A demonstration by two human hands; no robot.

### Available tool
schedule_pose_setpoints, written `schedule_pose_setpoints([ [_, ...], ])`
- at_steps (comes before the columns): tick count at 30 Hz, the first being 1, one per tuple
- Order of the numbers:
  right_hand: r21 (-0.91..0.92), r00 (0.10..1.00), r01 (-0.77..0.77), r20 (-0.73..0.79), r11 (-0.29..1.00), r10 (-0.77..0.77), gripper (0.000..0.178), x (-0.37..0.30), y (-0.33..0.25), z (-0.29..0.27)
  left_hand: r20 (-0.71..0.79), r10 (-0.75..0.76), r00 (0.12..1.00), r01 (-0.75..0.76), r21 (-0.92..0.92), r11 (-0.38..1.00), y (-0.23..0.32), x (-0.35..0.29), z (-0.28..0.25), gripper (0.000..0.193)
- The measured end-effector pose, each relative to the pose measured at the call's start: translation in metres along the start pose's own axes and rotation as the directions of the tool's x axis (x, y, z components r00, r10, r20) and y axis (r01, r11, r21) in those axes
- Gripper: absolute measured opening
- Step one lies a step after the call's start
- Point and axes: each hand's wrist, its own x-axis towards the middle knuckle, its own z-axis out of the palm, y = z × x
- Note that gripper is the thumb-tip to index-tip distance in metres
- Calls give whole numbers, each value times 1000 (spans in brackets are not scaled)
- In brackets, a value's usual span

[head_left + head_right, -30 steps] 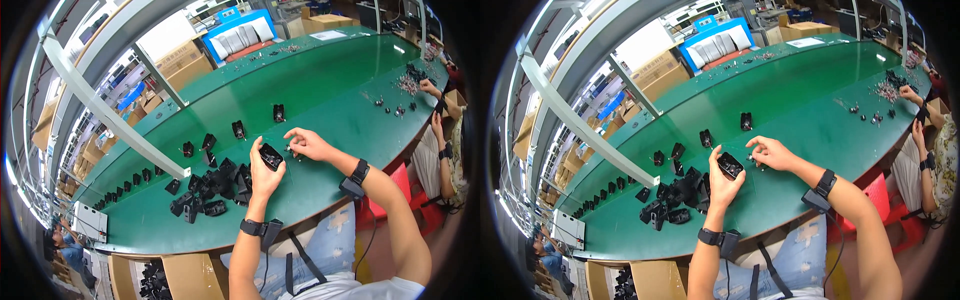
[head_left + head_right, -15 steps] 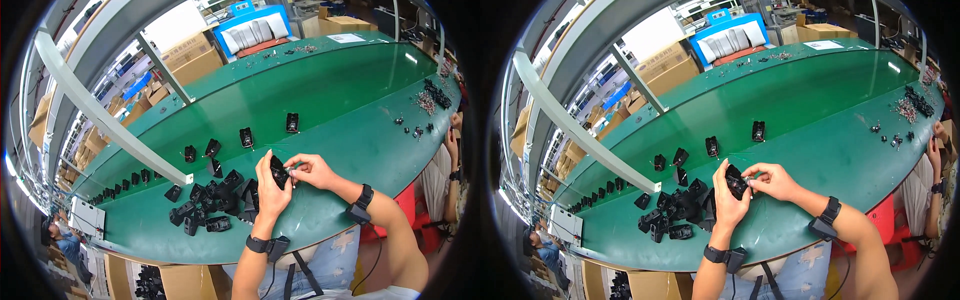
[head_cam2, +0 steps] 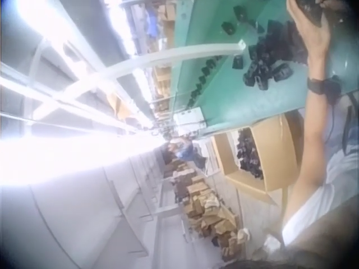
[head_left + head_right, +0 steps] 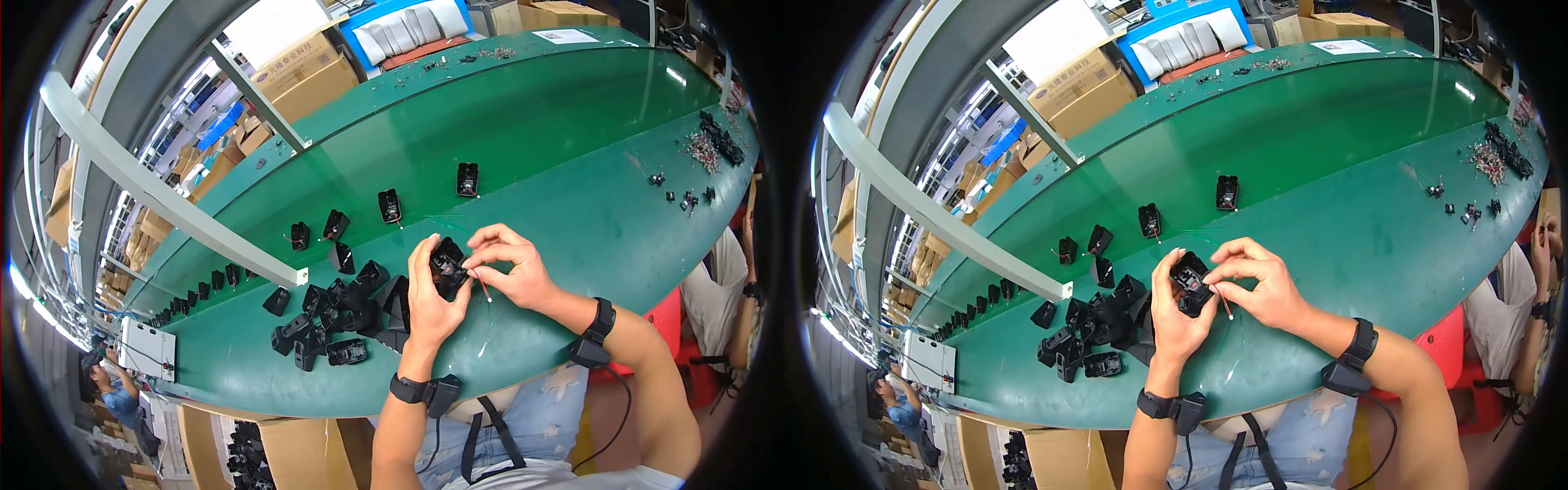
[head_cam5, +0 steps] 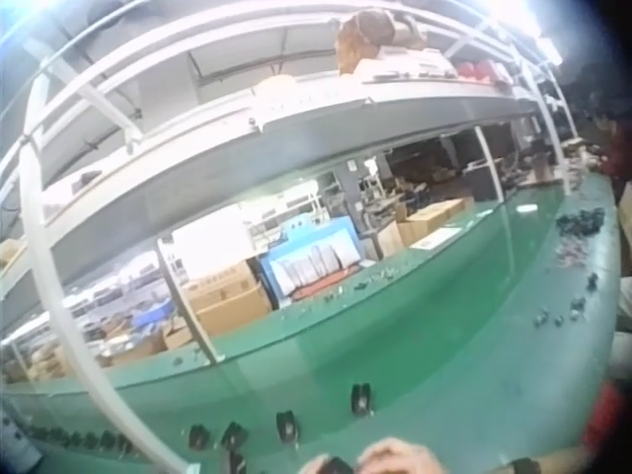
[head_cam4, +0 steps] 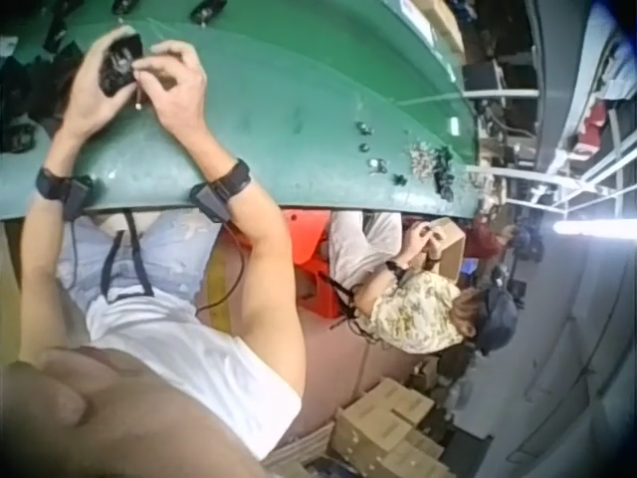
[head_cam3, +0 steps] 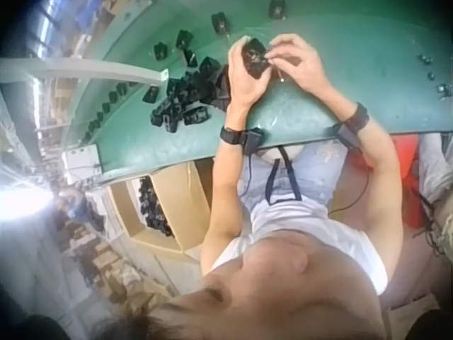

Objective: Manually assemble electronic components into plastic housings on an assembly line.

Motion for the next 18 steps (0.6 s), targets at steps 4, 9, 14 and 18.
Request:
schedule_pose_setpoints([
  [4,-159,994,110,26,981,-107,15,-2,3,2,22,62,998,-63,11,998,-4,-1,2,79],
  [9,-274,981,189,11,943,-193,14,-4,1,5,31,-24,999,23,16,1000,0,-2,0,77],
  [14,-323,984,168,-3,932,-178,14,-8,5,7,28,26,999,-27,35,999,-6,-7,5,81],
  [18,-284,990,136,-3,949,-143,11,-9,6,9,65,-77,995,85,-129,988,0,-9,8,82],
])
